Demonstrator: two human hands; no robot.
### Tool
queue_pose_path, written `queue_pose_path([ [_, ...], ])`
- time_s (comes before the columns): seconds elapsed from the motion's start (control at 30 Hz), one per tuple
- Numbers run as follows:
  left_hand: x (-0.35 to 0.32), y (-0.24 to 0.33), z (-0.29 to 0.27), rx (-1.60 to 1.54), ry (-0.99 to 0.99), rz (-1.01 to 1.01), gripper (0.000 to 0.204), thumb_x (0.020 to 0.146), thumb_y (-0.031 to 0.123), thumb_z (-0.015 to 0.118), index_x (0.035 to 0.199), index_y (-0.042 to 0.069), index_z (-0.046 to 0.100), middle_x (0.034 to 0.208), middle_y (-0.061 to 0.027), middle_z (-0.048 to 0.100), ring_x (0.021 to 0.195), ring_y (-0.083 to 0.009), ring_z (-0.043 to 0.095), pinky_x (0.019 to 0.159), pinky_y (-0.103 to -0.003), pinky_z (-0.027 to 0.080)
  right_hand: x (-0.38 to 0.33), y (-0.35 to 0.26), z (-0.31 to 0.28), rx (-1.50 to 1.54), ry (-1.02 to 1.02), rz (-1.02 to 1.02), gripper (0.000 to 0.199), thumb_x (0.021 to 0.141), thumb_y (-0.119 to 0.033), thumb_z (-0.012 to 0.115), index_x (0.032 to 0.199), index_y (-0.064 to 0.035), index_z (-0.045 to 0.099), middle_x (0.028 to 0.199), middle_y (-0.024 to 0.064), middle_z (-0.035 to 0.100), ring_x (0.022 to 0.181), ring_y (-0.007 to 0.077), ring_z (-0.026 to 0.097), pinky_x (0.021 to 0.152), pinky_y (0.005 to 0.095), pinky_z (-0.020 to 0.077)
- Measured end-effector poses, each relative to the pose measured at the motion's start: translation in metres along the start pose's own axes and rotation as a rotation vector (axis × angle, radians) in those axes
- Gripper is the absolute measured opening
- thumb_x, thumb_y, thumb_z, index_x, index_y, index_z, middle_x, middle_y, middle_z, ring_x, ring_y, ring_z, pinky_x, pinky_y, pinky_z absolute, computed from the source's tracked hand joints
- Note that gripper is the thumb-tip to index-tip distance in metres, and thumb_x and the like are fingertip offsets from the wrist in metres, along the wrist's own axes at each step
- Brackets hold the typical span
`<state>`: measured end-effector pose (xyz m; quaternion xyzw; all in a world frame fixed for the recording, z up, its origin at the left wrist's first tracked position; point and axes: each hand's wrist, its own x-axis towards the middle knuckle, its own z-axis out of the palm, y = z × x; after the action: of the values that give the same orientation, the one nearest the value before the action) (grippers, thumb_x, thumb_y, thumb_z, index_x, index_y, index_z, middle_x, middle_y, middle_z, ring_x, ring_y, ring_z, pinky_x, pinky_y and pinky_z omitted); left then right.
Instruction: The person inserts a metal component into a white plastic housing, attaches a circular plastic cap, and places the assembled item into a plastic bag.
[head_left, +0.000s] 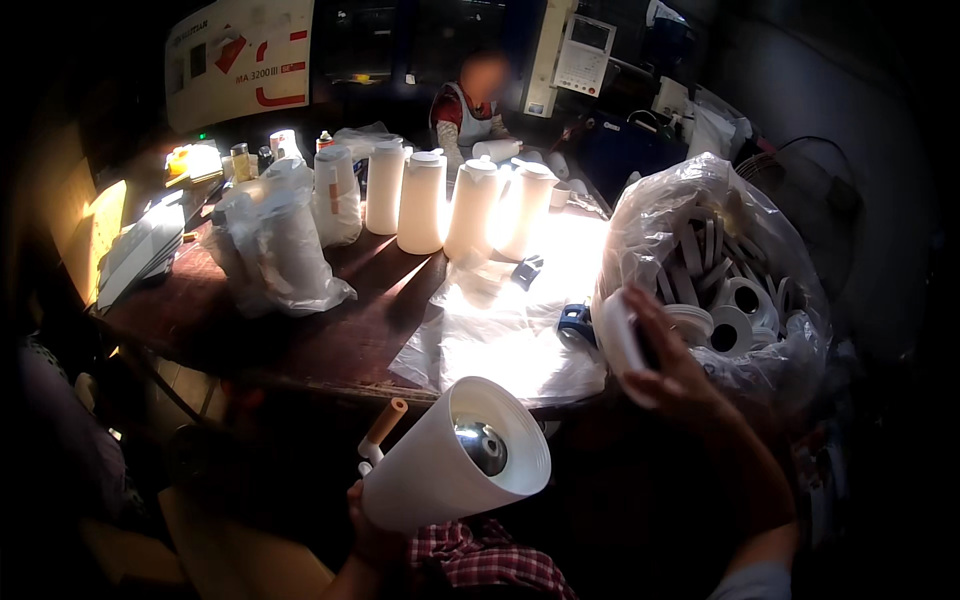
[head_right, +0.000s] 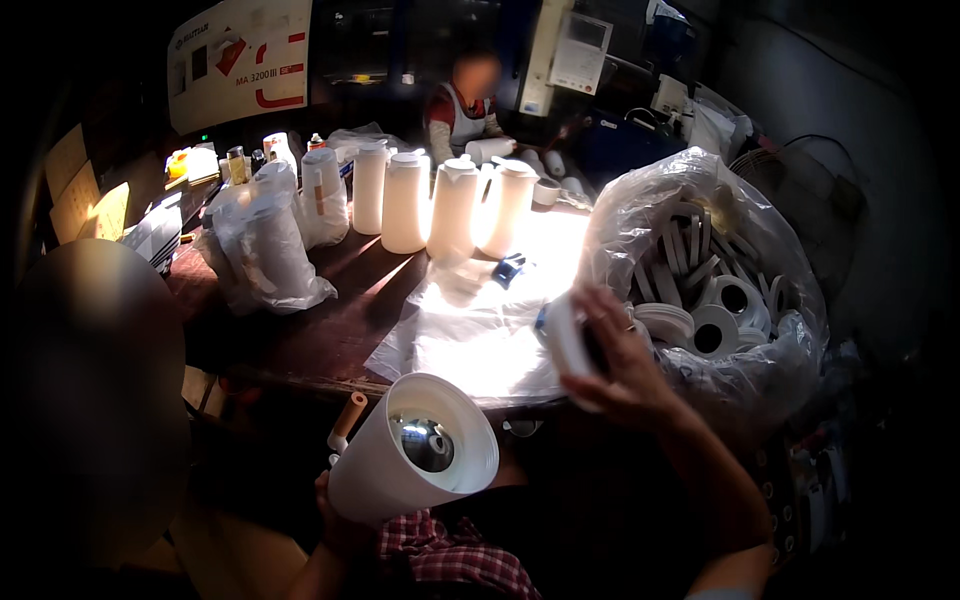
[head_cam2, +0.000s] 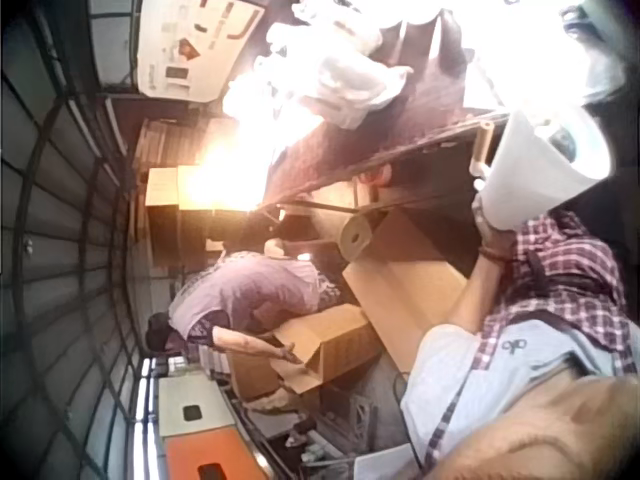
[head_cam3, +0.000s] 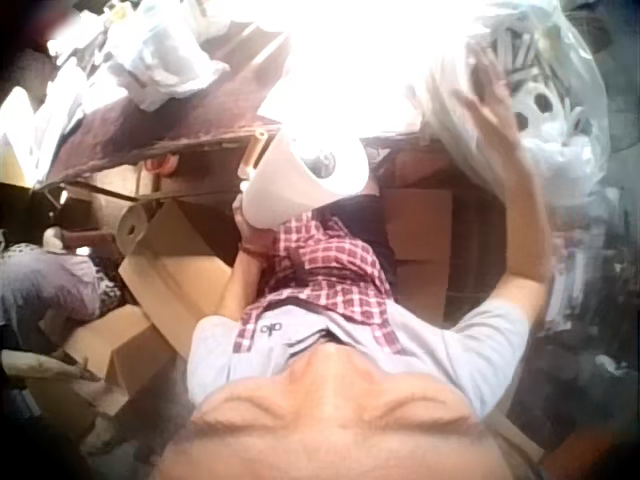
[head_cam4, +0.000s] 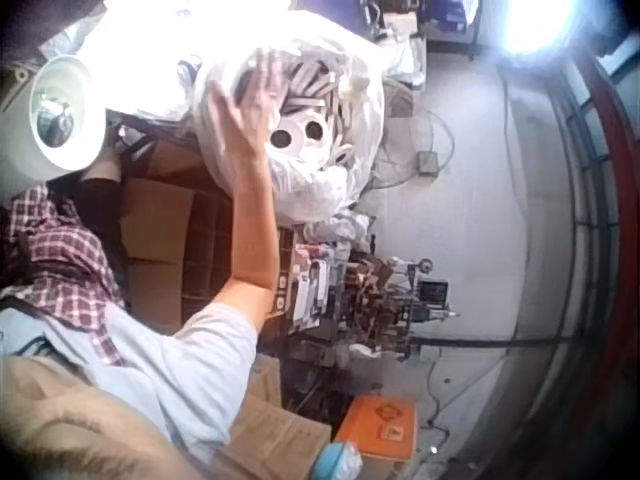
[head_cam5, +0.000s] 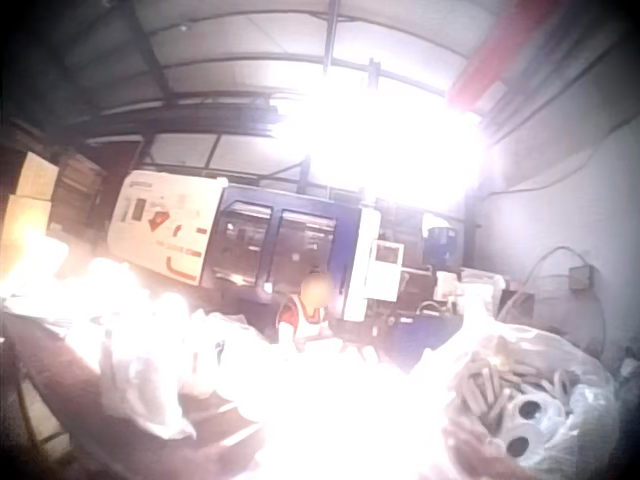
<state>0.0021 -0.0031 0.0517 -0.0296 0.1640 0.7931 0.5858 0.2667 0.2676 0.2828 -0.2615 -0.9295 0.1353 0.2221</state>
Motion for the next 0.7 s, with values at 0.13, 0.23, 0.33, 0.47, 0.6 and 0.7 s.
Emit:
queue_pose_path([
  [0.13, 0.000, 0.004, -0.006, 0.090, -0.059, 0.041, 0.058, 0.092, 0.043, 0.033, 0.125, -0.001, 0.049, 0.115, -0.0150, 0.059, 0.104, -0.0266, 0.059, 0.087, -0.039, 0.050, -0.017, -0.067, 0.089, 0.279, -0.248, -0.182, 0.092, 0.081, -0.065, 0.053, 0.149, -0.0133, 0.021, 0.154, 0.0238, 0.013, 0.142, 0.0442, 0.009, 0.110, 0.0605, 0.0159],
  [0.23, -0.006, 0.009, -0.018, 0.125, -0.026, 0.047, 0.057, 0.092, 0.044, 0.034, 0.122, -0.001, 0.050, 0.113, -0.0138, 0.060, 0.101, -0.0254, 0.060, 0.084, -0.038, 0.051, -0.019, -0.080, 0.110, 0.380, -0.259, -0.204, 0.091, 0.082, -0.061, 0.053, 0.150, -0.0108, 0.019, 0.155, 0.0239, 0.010, 0.143, 0.0427, 0.007, 0.111, 0.0585, 0.0130],
  [0.33, -0.010, 0.013, -0.022, 0.143, 0.006, 0.067, 0.057, 0.092, 0.046, 0.035, 0.121, -0.001, 0.051, 0.111, -0.0130, 0.061, 0.100, -0.0245, 0.061, 0.083, -0.037, 0.052, -0.020, -0.087, 0.119, 0.463, -0.264, -0.215, 0.090, 0.084, -0.060, 0.051, 0.150, -0.0095, 0.017, 0.155, 0.0232, 0.007, 0.144, 0.0415, 0.005, 0.111, 0.0574, 0.0107],
  [0.47, -0.013, 0.017, -0.026, 0.171, -0.009, 0.054, 0.057, 0.091, 0.047, 0.037, 0.119, 0.000, 0.052, 0.109, -0.0122, 0.061, 0.099, -0.0236, 0.061, 0.082, -0.038, 0.052, -0.025, -0.087, 0.125, 0.506, -0.291, -0.200, 0.088, 0.086, -0.059, 0.047, 0.151, -0.0086, 0.015, 0.156, 0.0228, 0.004, 0.144, 0.0402, 0.002, 0.111, 0.0570, 0.0088],
  [0.6, -0.027, 0.030, -0.021, 0.222, -0.030, -0.052, 0.056, 0.090, 0.047, 0.039, 0.117, 0.000, 0.053, 0.107, -0.0118, 0.061, 0.096, -0.0228, 0.061, 0.081, -0.037, 0.052, -0.033, -0.087, 0.137, 0.522, -0.295, -0.219, 0.087, 0.087, -0.060, 0.045, 0.151, -0.0084, 0.015, 0.156, 0.0234, 0.003, 0.144, 0.0424, 0.001, 0.111, 0.0580, 0.0092],
  [0.7, -0.038, 0.039, -0.027, 0.280, 0.023, -0.154, 0.055, 0.090, 0.047, 0.040, 0.117, 0.001, 0.054, 0.105, -0.0118, 0.061, 0.093, -0.0218, 0.062, 0.078, -0.036, 0.053, -0.038, -0.094, 0.142, 0.443, -0.292, -0.328, 0.086, 0.086, -0.061, 0.045, 0.150, -0.0099, 0.018, 0.155, 0.0253, 0.002, 0.143, 0.0457, 0.000, 0.109, 0.0600, 0.0104],
])
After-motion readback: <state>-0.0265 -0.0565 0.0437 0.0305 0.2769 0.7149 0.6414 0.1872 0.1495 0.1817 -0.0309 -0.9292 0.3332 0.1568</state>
